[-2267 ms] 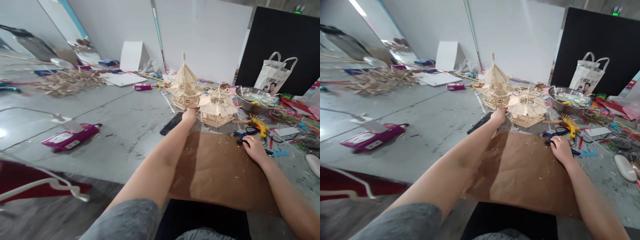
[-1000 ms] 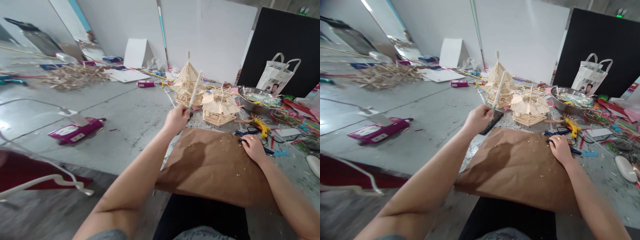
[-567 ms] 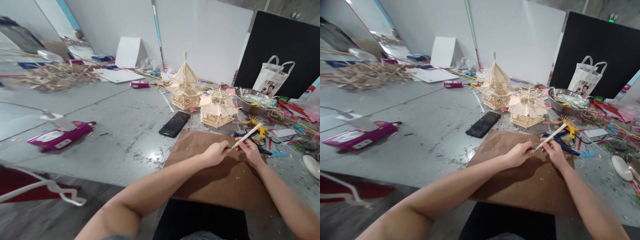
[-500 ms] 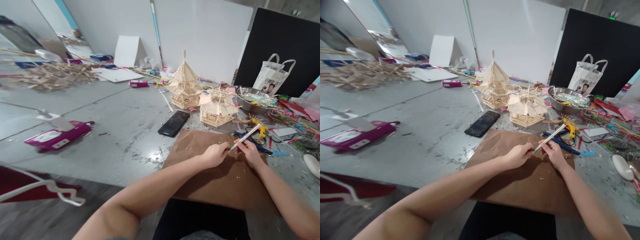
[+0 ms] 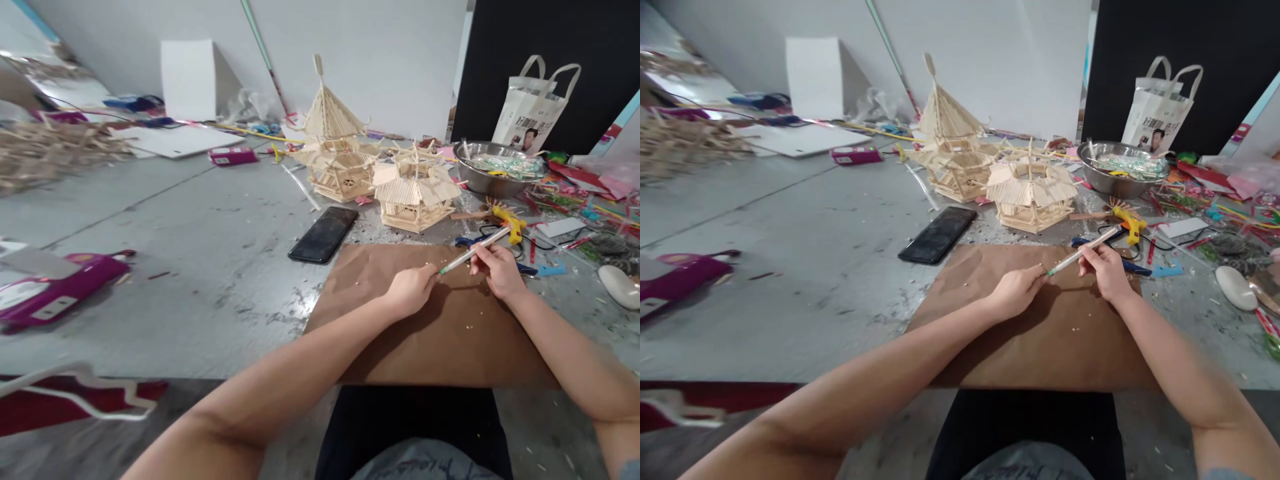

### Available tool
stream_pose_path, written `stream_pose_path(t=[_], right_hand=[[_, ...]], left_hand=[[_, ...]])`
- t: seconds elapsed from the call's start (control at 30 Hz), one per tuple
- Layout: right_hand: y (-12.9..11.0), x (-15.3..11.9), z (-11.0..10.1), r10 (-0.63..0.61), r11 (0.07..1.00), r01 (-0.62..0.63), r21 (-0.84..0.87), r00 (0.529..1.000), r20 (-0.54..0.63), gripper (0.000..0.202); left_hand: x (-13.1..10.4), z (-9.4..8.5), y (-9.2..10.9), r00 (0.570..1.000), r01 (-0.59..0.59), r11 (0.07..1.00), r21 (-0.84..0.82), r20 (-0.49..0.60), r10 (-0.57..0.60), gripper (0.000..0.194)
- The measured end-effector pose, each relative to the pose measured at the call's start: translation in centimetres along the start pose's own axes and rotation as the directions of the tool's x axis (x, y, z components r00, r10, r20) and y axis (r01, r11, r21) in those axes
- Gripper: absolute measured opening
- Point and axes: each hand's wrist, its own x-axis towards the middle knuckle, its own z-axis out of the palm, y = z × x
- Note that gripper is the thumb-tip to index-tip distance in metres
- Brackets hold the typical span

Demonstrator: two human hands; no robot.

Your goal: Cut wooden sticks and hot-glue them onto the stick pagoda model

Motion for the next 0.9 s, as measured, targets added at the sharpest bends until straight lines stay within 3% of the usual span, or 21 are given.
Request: stream_pose_path(t=[0.1,0.33,0.6,0.73,0.9], right_hand=[[0.3,-0.3,0.6,0.036,0.999,-0.034,-0.041,0.999,0.041,0.031],[0.7,-1.0,1.8,0.075,0.992,-0.055,-0.116,0.982,0.174,0.033],[0.7,-0.9,1.3,0.084,0.987,-0.053,-0.151,0.974,0.208,0.031],[0.3,-0.2,0.2,0.047,0.994,-0.036,-0.099,0.993,0.111,0.032],[-0.6,0.5,-1.1,-0.073,0.995,0.071,-0.069,0.997,-0.022,0.031]], left_hand=[[-0.1,0.2,0.0,0.999,0.025,1.000,-0.011,-0.038,-0.026,0.023],[-0.2,1.1,0.0,0.987,-0.041,0.991,-0.126,-0.157,0.021,0.019],[0.3,1.1,-0.1,0.978,-0.113,0.983,-0.148,-0.193,0.084,0.020],[0.2,0.8,0.0,0.967,-0.168,0.971,-0.169,-0.220,0.129,0.021],[0.0,0.6,0.2,0.971,-0.154,0.975,-0.160,-0.207,0.120,0.023]])
